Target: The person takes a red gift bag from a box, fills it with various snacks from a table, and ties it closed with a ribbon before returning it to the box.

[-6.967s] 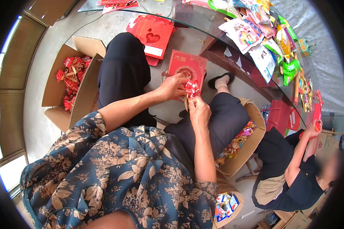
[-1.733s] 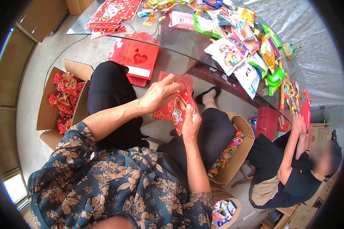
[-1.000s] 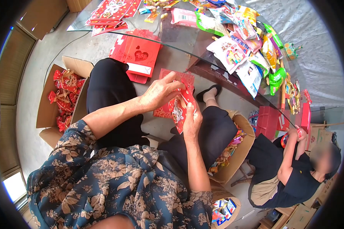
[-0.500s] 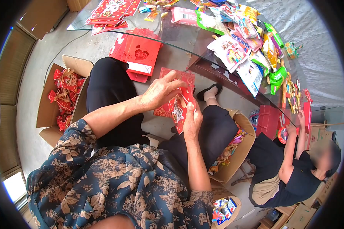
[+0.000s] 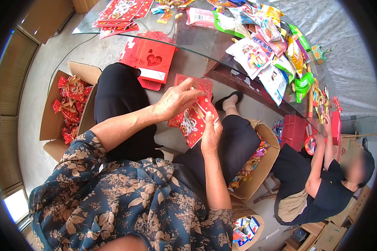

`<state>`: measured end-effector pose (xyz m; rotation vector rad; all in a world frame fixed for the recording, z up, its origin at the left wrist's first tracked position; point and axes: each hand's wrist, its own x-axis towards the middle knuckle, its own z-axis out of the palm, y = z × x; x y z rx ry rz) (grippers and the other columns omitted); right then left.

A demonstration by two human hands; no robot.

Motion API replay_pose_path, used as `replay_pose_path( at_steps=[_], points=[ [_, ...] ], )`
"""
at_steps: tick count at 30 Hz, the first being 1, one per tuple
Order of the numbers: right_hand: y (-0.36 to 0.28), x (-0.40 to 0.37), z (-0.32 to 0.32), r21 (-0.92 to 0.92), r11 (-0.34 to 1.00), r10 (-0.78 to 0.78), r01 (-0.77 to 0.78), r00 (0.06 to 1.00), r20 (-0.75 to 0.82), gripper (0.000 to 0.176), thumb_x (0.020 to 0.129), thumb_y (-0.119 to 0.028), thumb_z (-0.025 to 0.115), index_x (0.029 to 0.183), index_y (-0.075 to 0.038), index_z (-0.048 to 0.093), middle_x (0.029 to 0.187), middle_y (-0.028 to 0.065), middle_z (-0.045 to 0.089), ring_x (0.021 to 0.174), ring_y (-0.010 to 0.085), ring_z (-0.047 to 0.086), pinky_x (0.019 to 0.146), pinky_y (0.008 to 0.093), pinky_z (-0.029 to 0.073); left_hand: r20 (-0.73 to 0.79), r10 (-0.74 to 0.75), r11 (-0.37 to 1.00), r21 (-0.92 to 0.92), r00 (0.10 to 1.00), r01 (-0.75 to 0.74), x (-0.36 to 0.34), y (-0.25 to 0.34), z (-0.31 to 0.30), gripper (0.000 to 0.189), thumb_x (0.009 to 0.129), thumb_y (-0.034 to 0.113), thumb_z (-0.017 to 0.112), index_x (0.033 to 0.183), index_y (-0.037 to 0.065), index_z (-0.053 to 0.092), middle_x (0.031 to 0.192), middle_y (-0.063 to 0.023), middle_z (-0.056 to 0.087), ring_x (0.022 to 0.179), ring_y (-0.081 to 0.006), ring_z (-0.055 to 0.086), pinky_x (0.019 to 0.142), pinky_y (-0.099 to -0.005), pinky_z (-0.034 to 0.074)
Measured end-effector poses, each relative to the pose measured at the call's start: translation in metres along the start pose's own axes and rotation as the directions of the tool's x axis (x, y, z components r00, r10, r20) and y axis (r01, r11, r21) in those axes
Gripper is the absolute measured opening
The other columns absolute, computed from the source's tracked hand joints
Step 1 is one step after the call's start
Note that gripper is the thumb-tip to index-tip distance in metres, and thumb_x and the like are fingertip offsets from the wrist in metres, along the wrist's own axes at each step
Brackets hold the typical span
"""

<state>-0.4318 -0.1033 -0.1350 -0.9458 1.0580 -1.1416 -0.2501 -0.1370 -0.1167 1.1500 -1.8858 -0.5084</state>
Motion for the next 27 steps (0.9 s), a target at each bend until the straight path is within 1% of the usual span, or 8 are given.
replay_pose_path(
  at_steps=[6, 9, 12, 15, 18, 21, 24, 27],
  points=[
    [-0.0013, -0.0002, 0.0016, 0.048, 0.999, 0.02, -0.021, 1.0, 0.012, 0.036, 0.102, -0.026, 0.049, 0.123, 0.002, 0.055, 0.112, 0.0108, 0.065, 0.096, 0.0151, 0.064, 0.086, 0.03, 0.052, -0.033, 0.033, 0.999, -0.006, 0.999, -0.033, 0.0011, 0.0018, -0.0013, 0.025, 0.083, 0.004, 0.065, 0.107, 0.007, 0.065, 0.105, -0.0118, 0.055, 0.082, -0.0316, 0.065, 0.069, -0.0404, 0.054],
    [-0.0033, -0.0008, 0.001, 0.063, 0.997, 0.053, -0.055, 0.998, 0.032, 0.037, 0.101, -0.025, 0.05, 0.126, 0.003, 0.052, 0.12, 0.0139, 0.063, 0.106, 0.0194, 0.063, 0.094, 0.0341, 0.049, -0.029, 0.029, 1.0, -0.001, 0.999, -0.029, 0.0008, 0.0013, -0.0011, 0.025, 0.083, 0.004, 0.065, 0.108, 0.007, 0.065, 0.105, -0.0119, 0.055, 0.083, -0.0318, 0.065, 0.069, -0.0403, 0.054],
    [-0.0031, -0.0005, 0.003, 0.087, 0.996, 0.023, -0.025, 0.999, 0.025, 0.036, 0.102, -0.025, 0.05, 0.124, 0.002, 0.054, 0.114, 0.0121, 0.064, 0.097, 0.0163, 0.065, 0.087, 0.0311, 0.052, -0.043, 0.045, 0.999, -0.002, 0.998, -0.046, 0.0008, -0.0002, -0.0003, 0.024, 0.083, 0.005, 0.066, 0.107, 0.007, 0.065, 0.105, -0.0121, 0.055, 0.083, -0.0318, 0.065, 0.069, -0.0399, 0.054],
    [-0.0022, 0.0004, 0.0022, 0.114, 0.992, 0.049, -0.051, 0.999, 0.019, 0.036, 0.101, -0.025, 0.05, 0.124, 0.003, 0.053, 0.114, 0.0124, 0.064, 0.098, 0.0167, 0.064, 0.088, 0.0314, 0.052, -0.035, 0.024, 1.0, 0.01, 0.999, -0.023, 0.0011, 0.0017, -0.0006, 0.024, 0.082, 0.005, 0.066, 0.106, 0.007, 0.065, 0.104, -0.0118, 0.056, 0.083, -0.0317, 0.065, 0.069, -0.0396, 0.054],
    [-0.0024, 0.001, -0.0008, 0.139, 0.988, 0.056, -0.062, 0.997, 0.051, 0.037, 0.101, -0.025, 0.05, 0.126, 0.002, 0.051, 0.12, 0.0138, 0.062, 0.107, 0.0196, 0.063, 0.096, 0.0348, 0.049, -0.062, 0.054, 0.998, -0.016, 0.997, -0.055, 0.0015, 0.0017, -0.0016, 0.023, 0.082, 0.005, 0.067, 0.105, 0.006, 0.065, 0.103, -0.0116, 0.056, 0.082, -0.032, 0.064, 0.069, -0.0396, 0.054],
    [-0.0034, 0.0, 0.0016, 0.126, 0.991, 0.043, -0.049, 0.998, 0.049, 0.037, 0.101, -0.026, 0.05, 0.126, 0.002, 0.051, 0.12, 0.0134, 0.062, 0.107, 0.0188, 0.062, 0.096, 0.0343, 0.048, -0.061, 0.065, 0.998, -0.014, 0.996, -0.066, 0.0009, 0.0016, -0.0013, 0.021, 0.082, 0.006, 0.067, 0.104, 0.005, 0.065, 0.102, -0.0117, 0.056, 0.083, -0.0321, 0.064, 0.069, -0.0396, 0.054],
    [-0.0009, -0.0007, -0.0002, 0.079, 0.996, 0.031, -0.036, 0.998, 0.063, 0.038, 0.102, -0.025, 0.049, 0.127, 0.003, 0.051, 0.121, 0.013, 0.062, 0.108, 0.0179, 0.062, 0.096, 0.0331, 0.048, -0.044, 0.026, 0.999, -0.044, 0.999, -0.028, 0.0001, 0.0008, -0.0008, 0.021, 0.083, 0.006, 0.068, 0.103, 0.005, 0.066, 0.101, -0.0117, 0.056, 0.083, -0.0321, 0.064, 0.069, -0.0395, 0.054],
    [-0.0002, 0.0005, 0.0004, -0.037, 0.999, -0.001, 0.003, 0.999, 0.051, 0.037, 0.102, -0.021, 0.049, 0.13, 0.003, 0.052, 0.117, 0.0107, 0.063, 0.102, 0.0152, 0.061, 0.092, 0.0299, 0.049, -0.056, -0.007, 0.997, -0.078, 0.998, 0.003, 0.0002, 0.0012, 0.0007, 0.018, 0.083, 0.007, 0.068, 0.1, 0.005, 0.065, 0.099, -0.0114, 0.055, 0.082, -0.0323, 0.064, 0.069, -0.0398, 0.053]
  ],
)
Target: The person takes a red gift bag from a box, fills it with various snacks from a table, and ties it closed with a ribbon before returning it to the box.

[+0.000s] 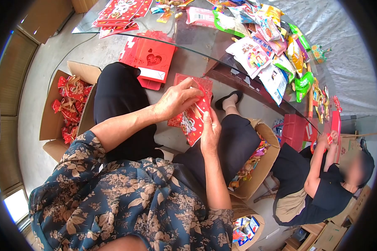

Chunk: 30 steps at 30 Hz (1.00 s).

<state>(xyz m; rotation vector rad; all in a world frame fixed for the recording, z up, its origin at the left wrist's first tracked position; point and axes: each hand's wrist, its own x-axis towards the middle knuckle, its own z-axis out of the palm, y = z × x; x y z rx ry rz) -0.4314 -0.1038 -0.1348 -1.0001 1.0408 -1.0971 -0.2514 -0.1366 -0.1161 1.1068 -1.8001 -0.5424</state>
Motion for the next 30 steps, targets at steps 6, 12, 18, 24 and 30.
replay_pose_path(
  at_steps=[6, 12, 18, 24, 30],
  points=[
    [0.004, -0.003, -0.003, -0.181, 0.98, -0.066, 0.083, 0.993, 0.094, 0.041, 0.101, -0.022, 0.05, 0.134, 0.003, 0.048, 0.123, 0.0102, 0.06, 0.11, 0.0148, 0.058, 0.096, 0.0301, 0.046, -0.006, 0.003, 1.0, 0.012, 1.0, -0.003, 0.001, 0.0, -0.002, 0.013, 0.082, 0.006, 0.068, 0.094, 0.006, 0.064, 0.095, -0.0114, 0.052, 0.08, -0.0334, 0.062, 0.067, -0.0412, 0.052],
    [-0.004, -0.005, -0.004, -0.259, 0.966, 0.06, -0.024, 0.989, 0.132, 0.047, 0.099, -0.023, 0.054, 0.137, 0.003, 0.045, 0.127, 0.0108, 0.057, 0.114, 0.0167, 0.055, 0.101, 0.0311, 0.042, 0.04, 0.064, 0.998, 0.022, 0.997, -0.065, 0.002, 0.0, -0.007, 0.014, 0.082, 0.004, 0.066, 0.092, 0.006, 0.057, 0.091, -0.0113, 0.051, 0.078, -0.035, 0.06, 0.065, -0.0427, 0.051],
    [-0.018, 0.003, -0.01, 0.019, 1.0, -0.025, 0.02, 0.958, 0.285, 0.086, 0.09, -0.054, 0.059, 0.145, 0.004, 0.03, 0.144, 0.0139, 0.042, 0.133, 0.0205, 0.04, 0.112, 0.0349, 0.03, 0.137, 0.131, 0.989, -0.089, 0.982, -0.119, -0.001, -0.004, -0.007, 0.015, 0.082, 0.002, 0.061, 0.092, 0.002, 0.049, 0.086, -0.016, 0.052, 0.078, -0.0385, 0.059, 0.062, -0.045, 0.048],
    [-0.03, 0.015, -0.012, -0.167, 0.98, 0.126, -0.111, 0.988, 0.085, 0.045, 0.095, -0.015, 0.058, 0.136, 0.001, 0.047, 0.122, 0.01, 0.06, 0.109, 0.0131, 0.056, 0.095, 0.028, 0.043, 0.223, 0.263, 0.964, -0.093, 0.939, -0.248, -0.002, 0.002, -0.006, 0.017, 0.083, 0.002, 0.063, 0.094, 0.005, 0.05, 0.087, -0.0138, 0.053, 0.08, -0.0367, 0.059, 0.068, -0.0431, 0.049],
    [-0.024, 0.028, -0.035, -0.406, 0.914, -0.045, -0.002, 0.993, -0.105, 0.031, 0.088, 0.006, 0.052, 0.117, 0.0, 0.061, 0.096, 0.0069, 0.069, 0.085, 0.0098, 0.063, 0.078, 0.0238, 0.05, 0.282, 0.358, 0.918, 0.069, 0.89, -0.391, -0.006, 0.004, -0.008, 0.017, 0.076, 0.003, 0.062, 0.09, 0.003, 0.053, 0.091, -0.0109, 0.052, 0.085, -0.0293, 0.058, 0.07, -0.0399, 0.05]
  ],
)
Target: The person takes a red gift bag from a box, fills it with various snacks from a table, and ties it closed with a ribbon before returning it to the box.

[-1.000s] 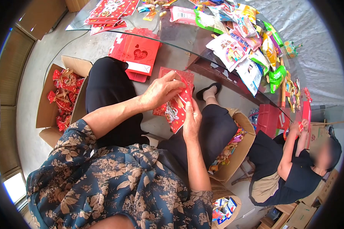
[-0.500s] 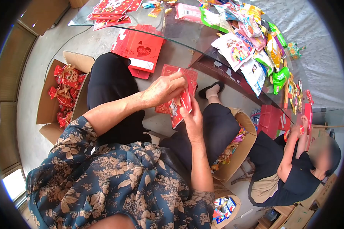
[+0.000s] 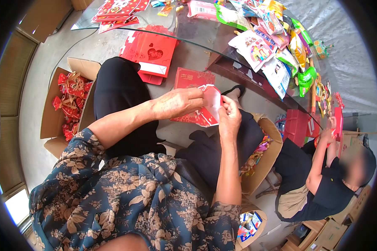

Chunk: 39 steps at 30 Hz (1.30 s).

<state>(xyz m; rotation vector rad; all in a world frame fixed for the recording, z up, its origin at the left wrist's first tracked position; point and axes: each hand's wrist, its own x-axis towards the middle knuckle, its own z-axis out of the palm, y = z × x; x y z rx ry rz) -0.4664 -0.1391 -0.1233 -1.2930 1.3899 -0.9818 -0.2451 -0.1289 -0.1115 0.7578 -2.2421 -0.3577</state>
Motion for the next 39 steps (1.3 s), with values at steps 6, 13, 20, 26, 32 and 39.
replay_pose_path(
  at_steps=[6, 13, 20, 26, 32, 39],
  points=[
    [0.014, 0.005, -0.024, -0.186, 0.981, -0.071, 0.056, 0.995, -0.072, 0.031, 0.086, 0.004, 0.053, 0.115, 0.0, 0.061, 0.098, 0.0098, 0.068, 0.087, 0.0126, 0.063, 0.079, 0.0271, 0.051, 0.096, 0.021, 1.0, 0.009, 0.995, -0.021, -0.002, 0.005, -0.002, 0.019, 0.073, 0.005, 0.06, 0.092, 0.001, 0.056, 0.093, -0.0109, 0.05, 0.089, -0.0278, 0.056, 0.077, -0.0394, 0.048],
    [-0.045, -0.037, 0.008, -0.117, 0.947, -0.294, 0.299, 0.954, 0.058, 0.029, 0.088, 0.005, 0.051, 0.116, 0.002, 0.06, 0.111, 0.0117, 0.064, 0.101, 0.0187, 0.063, 0.088, 0.031, 0.05, 0.091, 0.061, 0.997, 0.035, 0.994, -0.064, -0.001, 0.007, 0.006, 0.021, 0.075, 0.009, 0.058, 0.094, -0.001, 0.058, 0.092, -0.0117, 0.051, 0.089, -0.0277, 0.057, 0.078, -0.0392, 0.049],
    [-0.023, -0.016, 0.005, -0.18, 0.984, 0.052, 0.009, 0.942, 0.331, 0.031, 0.094, -0.001, 0.043, 0.121, 0.001, 0.057, 0.115, 0.0106, 0.064, 0.107, 0.0172, 0.061, 0.09, 0.0294, 0.049, 0.017, 0.164, 0.986, 0.035, 0.986, -0.165, 0.007, 0.018, 0.009, 0.019, 0.076, 0.01, 0.058, 0.091, -0.001, 0.06, 0.092, -0.0106, 0.052, 0.089, -0.0269, 0.058, 0.079, -0.0379, 0.052],
    [-0.039, -0.009, 0.011, -0.019, 0.949, 0.274, -0.314, 0.796, 0.54, 0.026, 0.099, -0.01, 0.043, 0.117, -0.002, 0.059, 0.112, 0.0048, 0.063, 0.098, 0.0105, 0.06, 0.083, 0.0267, 0.051, 0.075, 0.243, 0.96, 0.126, 0.967, -0.251, 0.01, 0.034, 0.004, 0.015, 0.075, 0.011, 0.06, 0.088, 0.003, 0.061, 0.09, -0.0065, 0.051, 0.088, -0.0209, 0.057, 0.07, -0.031, 0.054],
    [-0.014, 0.022, 0.018, -0.001, 0.76, 0.55, -0.65, 0.642, 0.534, 0.024, 0.099, -0.01, 0.044, 0.116, -0.002, 0.059, 0.109, 0.0045, 0.063, 0.096, 0.0098, 0.06, 0.081, 0.0276, 0.052, 0.139, 0.242, 0.957, 0.13, 0.96, -0.26, 0.007, 0.04, 0.005, 0.014, 0.075, 0.011, 0.06, 0.087, 0.004, 0.061, 0.087, -0.0054, 0.05, 0.087, -0.0195, 0.057, 0.072, -0.0313, 0.054],
    [-0.004, 0.043, 0.028, -0.146, 0.757, 0.602, -0.637, 0.595, 0.533, 0.023, 0.098, -0.01, 0.047, 0.116, -0.002, 0.059, 0.108, 0.0043, 0.063, 0.096, 0.0097, 0.059, 0.08, 0.027, 0.051, 0.155, 0.259, 0.949, 0.143, 0.953, -0.281, 0.004, 0.045, 0.007, 0.014, 0.074, 0.012, 0.059, 0.085, 0.004, 0.061, 0.088, -0.0066, 0.051, 0.087, -0.0206, 0.057, 0.075, -0.0325, 0.052]
  ],
)
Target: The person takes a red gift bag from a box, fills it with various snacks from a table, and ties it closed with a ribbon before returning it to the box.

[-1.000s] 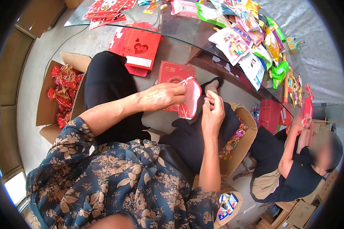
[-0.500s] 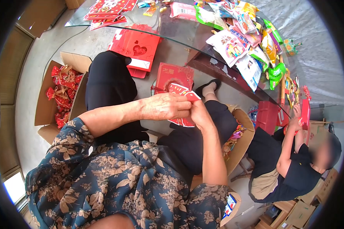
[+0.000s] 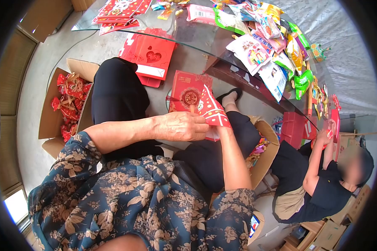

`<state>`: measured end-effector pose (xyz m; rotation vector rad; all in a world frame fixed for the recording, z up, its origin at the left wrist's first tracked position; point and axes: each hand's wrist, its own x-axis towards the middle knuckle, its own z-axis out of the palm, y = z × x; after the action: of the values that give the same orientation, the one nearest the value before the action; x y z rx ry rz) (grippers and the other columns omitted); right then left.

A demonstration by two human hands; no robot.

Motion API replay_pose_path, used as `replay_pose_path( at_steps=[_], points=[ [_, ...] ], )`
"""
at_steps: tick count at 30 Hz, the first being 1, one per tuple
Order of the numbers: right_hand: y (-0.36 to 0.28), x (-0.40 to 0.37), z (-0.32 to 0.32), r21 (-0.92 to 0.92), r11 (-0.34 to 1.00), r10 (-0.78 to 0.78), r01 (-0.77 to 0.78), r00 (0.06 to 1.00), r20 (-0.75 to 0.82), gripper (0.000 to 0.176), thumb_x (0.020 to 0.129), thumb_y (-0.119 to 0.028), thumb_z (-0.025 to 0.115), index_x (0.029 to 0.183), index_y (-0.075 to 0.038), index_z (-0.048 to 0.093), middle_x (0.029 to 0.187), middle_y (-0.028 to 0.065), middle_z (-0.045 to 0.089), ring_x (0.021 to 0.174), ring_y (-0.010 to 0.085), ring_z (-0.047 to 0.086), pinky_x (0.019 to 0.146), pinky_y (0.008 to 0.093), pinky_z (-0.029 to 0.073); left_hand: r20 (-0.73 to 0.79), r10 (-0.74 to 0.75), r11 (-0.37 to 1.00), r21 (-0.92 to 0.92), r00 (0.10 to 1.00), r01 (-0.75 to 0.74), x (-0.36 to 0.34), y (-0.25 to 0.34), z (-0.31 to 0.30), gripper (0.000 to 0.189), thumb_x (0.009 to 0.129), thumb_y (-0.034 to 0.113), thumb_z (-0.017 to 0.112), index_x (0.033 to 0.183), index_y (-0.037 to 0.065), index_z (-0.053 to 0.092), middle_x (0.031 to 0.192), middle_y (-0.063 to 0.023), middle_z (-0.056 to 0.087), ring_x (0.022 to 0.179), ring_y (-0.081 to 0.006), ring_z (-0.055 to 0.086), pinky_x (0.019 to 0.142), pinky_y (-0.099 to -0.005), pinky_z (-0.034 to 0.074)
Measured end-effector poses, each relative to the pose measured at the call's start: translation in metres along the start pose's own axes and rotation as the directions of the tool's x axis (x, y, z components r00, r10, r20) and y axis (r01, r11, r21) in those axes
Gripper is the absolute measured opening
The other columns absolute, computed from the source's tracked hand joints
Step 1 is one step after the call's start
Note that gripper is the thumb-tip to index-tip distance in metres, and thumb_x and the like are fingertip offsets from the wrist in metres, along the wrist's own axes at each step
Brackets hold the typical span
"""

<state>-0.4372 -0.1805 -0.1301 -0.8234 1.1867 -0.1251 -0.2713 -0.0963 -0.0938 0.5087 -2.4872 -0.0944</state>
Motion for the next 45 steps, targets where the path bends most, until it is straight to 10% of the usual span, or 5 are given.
replay_pose_path(
  at_steps=[12, 17, 33, 45],
  points=[
    [0.01, -0.019, 0.002, -0.259, 0.966, -0.012, -0.008, 0.997, -0.077, 0.023, 0.095, -0.009, 0.052, 0.117, -0.003, 0.059, 0.105, 0.0041, 0.064, 0.094, 0.0095, 0.059, 0.078, 0.0261, 0.051, -0.005, -0.123, 0.982, -0.143, 0.992, 0.121, 0.002, -0.013, -0.003, 0.015, 0.079, 0.016, 0.063, 0.086, 0.003, 0.059, 0.088, -0.0085, 0.049, 0.086, -0.0241, 0.056, 0.074, -0.0359, 0.05],
    [-0.001, -0.059, 0.027, -0.195, 0.952, -0.241, 0.236, 0.97, -0.005, 0.023, 0.094, -0.009, 0.054, 0.116, -0.002, 0.06, 0.103, 0.005, 0.064, 0.093, 0.0094, 0.059, 0.078, 0.0257, 0.05, -0.105, -0.191, 0.963, -0.213, 0.976, 0.165, 0.003, -0.02, -0.007, 0.016, 0.079, 0.018, 0.067, 0.083, 0.004, 0.06, 0.088, -0.0093, 0.051, 0.087, -0.0264, 0.056, 0.077, -0.0394, 0.049],
    [-0.037, -0.105, -0.05, -0.301, 0.761, -0.64, 0.574, 0.592, -0.489, 0.038, 0.095, -0.018, 0.059, 0.126, 0.002, 0.052, 0.114, 0.0154, 0.063, 0.094, 0.0203, 0.067, 0.077, 0.0297, 0.054, -0.137, -0.251, 0.958, -0.174, 0.958, 0.226, -0.015, -0.036, -0.013, 0.022, 0.08, 0.018, 0.069, 0.075, 0.002, 0.055, 0.083, -0.011, 0.052, 0.085, -0.0287, 0.057, 0.074, -0.0398, 0.05],
    [-0.114, -0.049, -0.051, -0.693, 0.507, -0.848, 0.513, 0.442, -0.293, 0.028, 0.089, -0.009, 0.062, 0.115, 0.0, 0.062, 0.102, 0.0105, 0.069, 0.089, 0.0151, 0.064, 0.08, 0.0281, 0.049, -0.196, -0.271, 0.943, -0.251, 0.942, 0.219, -0.012, -0.046, -0.027, 0.025, 0.085, 0.026, 0.067, 0.08, 0.003, 0.06, 0.085, -0.0105, 0.051, 0.084, -0.0274, 0.057, 0.075, -0.0382, 0.05]
  ],
)
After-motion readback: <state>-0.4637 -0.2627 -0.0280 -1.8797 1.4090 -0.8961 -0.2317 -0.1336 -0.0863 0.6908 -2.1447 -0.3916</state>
